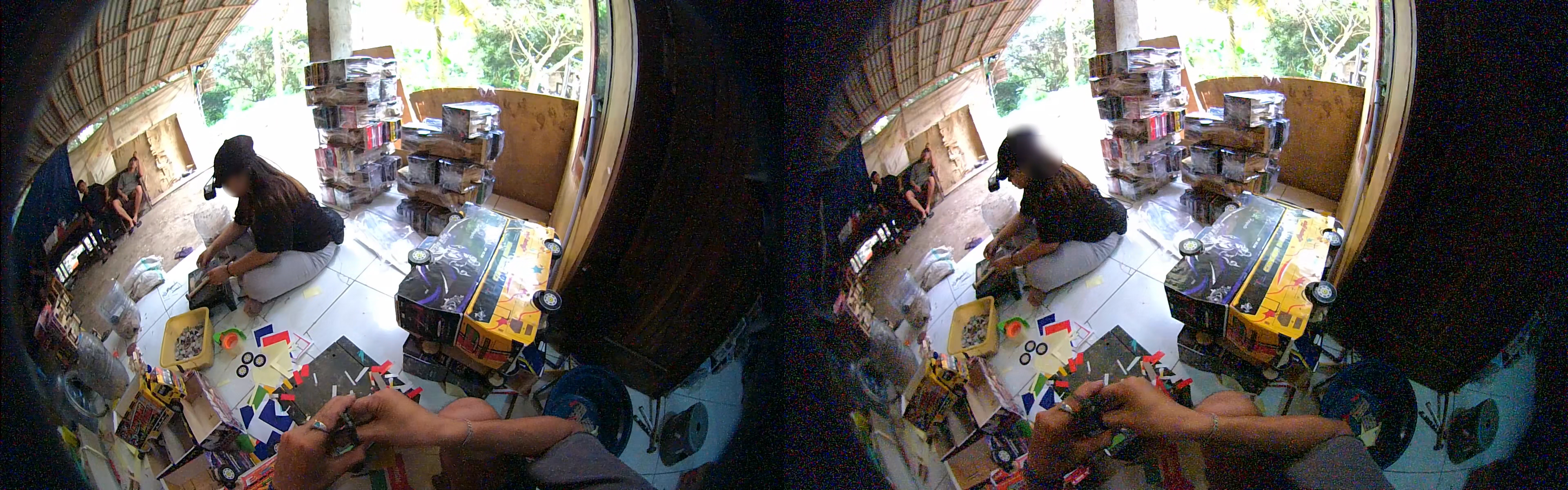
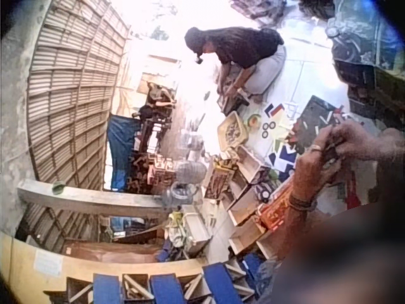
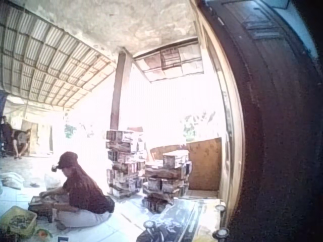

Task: The person uses scissors to cut a red printed paper strip into smaller pieces. They then fold the cut pieces and apply glue to attach them to a small cardboard box, forming a decorative frame.

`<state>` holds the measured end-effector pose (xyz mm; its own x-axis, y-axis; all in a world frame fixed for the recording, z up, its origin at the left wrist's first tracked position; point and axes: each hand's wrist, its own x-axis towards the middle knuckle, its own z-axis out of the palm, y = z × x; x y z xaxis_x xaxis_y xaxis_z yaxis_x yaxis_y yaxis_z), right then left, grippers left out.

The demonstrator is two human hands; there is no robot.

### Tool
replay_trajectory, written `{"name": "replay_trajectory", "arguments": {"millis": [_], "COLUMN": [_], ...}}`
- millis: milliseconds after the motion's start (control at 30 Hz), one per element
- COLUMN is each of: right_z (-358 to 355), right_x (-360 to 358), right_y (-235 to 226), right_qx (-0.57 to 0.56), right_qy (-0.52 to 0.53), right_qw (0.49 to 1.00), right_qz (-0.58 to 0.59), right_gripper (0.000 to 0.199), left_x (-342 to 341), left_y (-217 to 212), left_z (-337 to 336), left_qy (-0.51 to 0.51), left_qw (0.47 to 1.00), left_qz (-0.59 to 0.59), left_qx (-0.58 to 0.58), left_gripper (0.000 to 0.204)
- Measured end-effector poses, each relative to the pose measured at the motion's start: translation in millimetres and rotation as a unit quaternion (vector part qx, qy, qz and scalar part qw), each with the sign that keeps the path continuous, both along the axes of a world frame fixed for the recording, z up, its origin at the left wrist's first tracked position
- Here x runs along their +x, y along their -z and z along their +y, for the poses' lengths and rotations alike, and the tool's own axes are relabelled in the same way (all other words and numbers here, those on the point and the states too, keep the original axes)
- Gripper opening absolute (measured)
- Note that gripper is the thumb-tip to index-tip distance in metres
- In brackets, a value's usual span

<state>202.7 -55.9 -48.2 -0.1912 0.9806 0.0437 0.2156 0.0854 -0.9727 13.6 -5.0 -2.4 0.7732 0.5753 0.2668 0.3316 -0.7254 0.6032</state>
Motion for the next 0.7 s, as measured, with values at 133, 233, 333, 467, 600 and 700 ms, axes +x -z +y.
{"name": "replay_trajectory", "arguments": {"millis": [133, 233, 333, 467, 600, 700], "right_z": [2.3, 3.7, 4.9, 2.5, 0.2, 0.0], "right_x": [1.2, 2.2, 6.0, 6.2, 3.9, 5.0], "right_y": [4.4, 4.3, 1.1, -2.4, -1.2, 0.8], "right_qx": [-0.044, -0.069, -0.082, -0.023, -0.063, -0.078], "right_qy": [-0.015, -0.047, -0.069, -0.021, -0.022, -0.033], "right_qw": [0.996, 0.985, 0.989, 0.999, 0.996, 0.99], "right_qz": [0.083, 0.149, 0.102, -0.044, 0.057, 0.11], "right_gripper": [0.027, 0.027, 0.026, 0.026, 0.027, 0.028], "left_x": [-1.0, -2.2, -1.7, -1.9, -2.4, -2.2], "left_y": [0.6, -0.3, -0.9, -1.6, -1.1, -0.9], "left_z": [3.3, 5.0, 5.1, 4.2, 2.9, 4.0], "left_qy": [0.016, 0.022, 0.016, 0.015, -0.008, -0.004], "left_qw": [0.999, 0.997, 0.996, 0.998, 0.998, 0.997], "left_qz": [-0.001, 0.012, 0.022, -0.014, 0.01, 0.01], "left_qx": [-0.052, -0.075, -0.08, -0.053, -0.069, -0.077], "left_gripper": [0.074, 0.076, 0.076, 0.075, 0.075, 0.075]}}
